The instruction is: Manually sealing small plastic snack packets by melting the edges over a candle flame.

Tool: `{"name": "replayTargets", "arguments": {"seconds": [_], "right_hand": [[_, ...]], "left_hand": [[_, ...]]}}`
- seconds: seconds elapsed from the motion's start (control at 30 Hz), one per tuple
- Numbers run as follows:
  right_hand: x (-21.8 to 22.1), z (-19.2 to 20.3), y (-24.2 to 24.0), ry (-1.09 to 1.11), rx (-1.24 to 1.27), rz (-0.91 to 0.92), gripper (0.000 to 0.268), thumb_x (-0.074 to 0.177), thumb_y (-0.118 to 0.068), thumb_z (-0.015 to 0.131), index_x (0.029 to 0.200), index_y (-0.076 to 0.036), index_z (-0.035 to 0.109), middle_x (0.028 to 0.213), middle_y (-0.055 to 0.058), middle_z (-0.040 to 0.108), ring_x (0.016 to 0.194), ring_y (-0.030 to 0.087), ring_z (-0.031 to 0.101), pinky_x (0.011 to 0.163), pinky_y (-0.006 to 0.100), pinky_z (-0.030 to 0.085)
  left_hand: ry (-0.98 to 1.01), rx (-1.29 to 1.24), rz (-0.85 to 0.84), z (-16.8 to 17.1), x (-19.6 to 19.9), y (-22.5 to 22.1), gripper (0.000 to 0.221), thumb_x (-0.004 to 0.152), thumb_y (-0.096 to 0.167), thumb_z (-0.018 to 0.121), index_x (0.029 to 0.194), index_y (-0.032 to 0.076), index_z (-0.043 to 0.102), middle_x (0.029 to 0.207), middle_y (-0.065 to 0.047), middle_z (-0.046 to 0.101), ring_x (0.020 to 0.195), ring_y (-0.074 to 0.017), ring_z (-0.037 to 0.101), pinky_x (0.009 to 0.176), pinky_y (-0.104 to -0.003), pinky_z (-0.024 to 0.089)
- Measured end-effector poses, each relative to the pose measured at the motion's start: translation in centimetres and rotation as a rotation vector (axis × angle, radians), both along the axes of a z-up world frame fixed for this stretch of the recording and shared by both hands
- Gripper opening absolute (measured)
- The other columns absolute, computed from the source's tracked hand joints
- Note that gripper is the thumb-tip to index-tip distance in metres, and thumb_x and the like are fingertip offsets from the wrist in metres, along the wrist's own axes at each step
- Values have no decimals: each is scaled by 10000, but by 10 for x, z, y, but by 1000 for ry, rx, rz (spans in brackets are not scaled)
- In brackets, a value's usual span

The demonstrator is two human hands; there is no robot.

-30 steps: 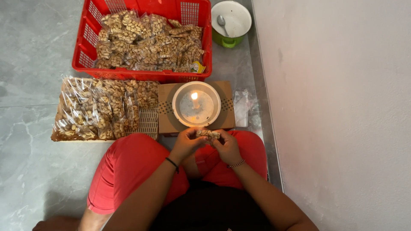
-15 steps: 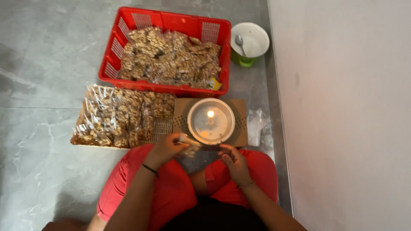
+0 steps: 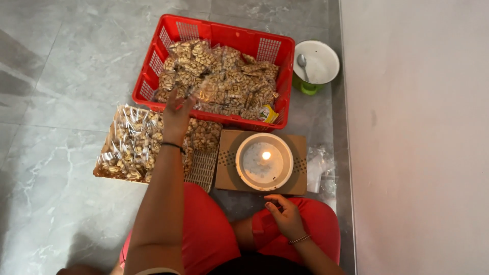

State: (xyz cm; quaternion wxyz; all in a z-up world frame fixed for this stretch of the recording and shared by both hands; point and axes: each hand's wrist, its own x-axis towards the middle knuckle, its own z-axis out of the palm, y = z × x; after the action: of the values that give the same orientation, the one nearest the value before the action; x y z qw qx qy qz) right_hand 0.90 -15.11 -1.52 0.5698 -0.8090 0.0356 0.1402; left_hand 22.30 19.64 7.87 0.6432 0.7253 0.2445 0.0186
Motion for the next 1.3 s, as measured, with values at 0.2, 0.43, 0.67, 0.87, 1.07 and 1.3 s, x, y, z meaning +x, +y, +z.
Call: {"name": "replayTargets", "arguments": {"seconds": [0.2,0.43,0.67,0.87,1.07,1.3], "right_hand": [[1,-1,1,3,-22,21,244,917,-247,671,1090,-116,783,950,33,816,884,113,757,758,241,578],[1,0,1,5,-4,-5,232,918,-233,672,1080,-108,781,922,51,817,872,125,760,747,245,576],[-1,1,0,-26,0,10,226,919,-223,668,1083,-109,774,950,47,813,901,124,761,775,246,577],[-2,7,-1,-6,-15,23,239,925,-259,659,1085,-120,770,963,41,811,915,127,759,767,254,574],[-2,13,0,-20,-28,28,232,917,-243,664,1073,-121,785,1015,-7,799,917,95,707,793,240,536],[-3,8,-4,-62,-42,66,260,922,-283,663,1095,-127,778,1043,-1,797,942,112,717,812,258,542]], "left_hand": [[292,600,-237,-74,-46,17,238,966,326,539,831,140,598,589,-61,553,525,-240,515,474,-393,406],[695,929,-520,-94,-39,4,258,1010,215,562,861,66,712,673,-89,635,553,-260,608,482,-396,531],[784,1011,-784,-106,-47,-1,237,1014,225,554,1140,90,702,887,-91,724,736,-276,690,584,-406,580],[785,1048,-775,-115,-47,0,191,997,67,577,1134,65,710,821,-91,707,705,-256,676,608,-403,586],[655,1098,-787,-132,-46,0,540,973,-34,488,1446,217,554,980,-143,739,739,-319,712,576,-446,629],[664,1190,-846,-133,-48,-5,184,979,21,575,1090,72,713,906,-117,738,774,-300,721,642,-450,643]]}}
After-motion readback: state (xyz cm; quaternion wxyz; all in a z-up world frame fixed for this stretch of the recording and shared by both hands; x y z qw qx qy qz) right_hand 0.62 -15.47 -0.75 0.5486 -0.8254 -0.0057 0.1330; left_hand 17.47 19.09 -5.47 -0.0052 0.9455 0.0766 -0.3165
